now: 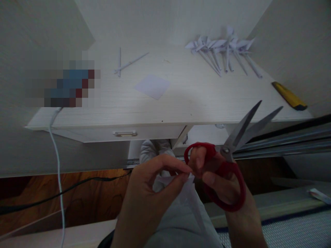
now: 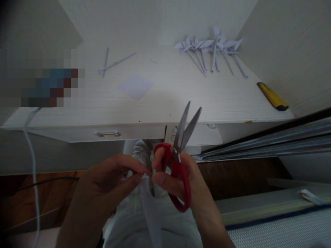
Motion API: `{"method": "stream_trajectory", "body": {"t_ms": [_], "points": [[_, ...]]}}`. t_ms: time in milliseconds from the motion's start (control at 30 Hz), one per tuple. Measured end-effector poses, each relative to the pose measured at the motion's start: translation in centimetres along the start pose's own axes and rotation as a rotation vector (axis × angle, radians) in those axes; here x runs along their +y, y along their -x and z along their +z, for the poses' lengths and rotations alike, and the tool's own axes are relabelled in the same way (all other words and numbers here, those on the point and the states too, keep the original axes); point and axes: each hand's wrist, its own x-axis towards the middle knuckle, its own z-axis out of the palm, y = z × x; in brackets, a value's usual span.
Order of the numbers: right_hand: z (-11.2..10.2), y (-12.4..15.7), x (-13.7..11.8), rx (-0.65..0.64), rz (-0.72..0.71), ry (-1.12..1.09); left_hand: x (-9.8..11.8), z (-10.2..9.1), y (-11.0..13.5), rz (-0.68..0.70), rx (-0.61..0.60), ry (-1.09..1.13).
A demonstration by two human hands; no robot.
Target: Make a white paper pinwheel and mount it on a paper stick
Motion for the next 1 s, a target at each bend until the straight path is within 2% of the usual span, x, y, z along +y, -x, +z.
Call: {"method": "stream_trajectory", "body": {"t_ms": [133,400,767,1000], "points": [[0.6,-0.1,-0.5,0.009,0.034,0.036,-0.1,0.3,0.0,0.059,0.03,-0.053],[1.1,-0.4,-0.7,0.003,-0.012,0.119,-0.6,0.4,0.0,0.024,-0.012,0.04],[0.8,-0.1,-0.7,0.051,0.003,0.143,0.0,0.5,0.0,0.014,0.065,-0.012],[1.3,-0.3,-1.3,0.099,-0.087,0.214,-0.1,0.6,0.1,0.02,0.103,-0.059]]}}
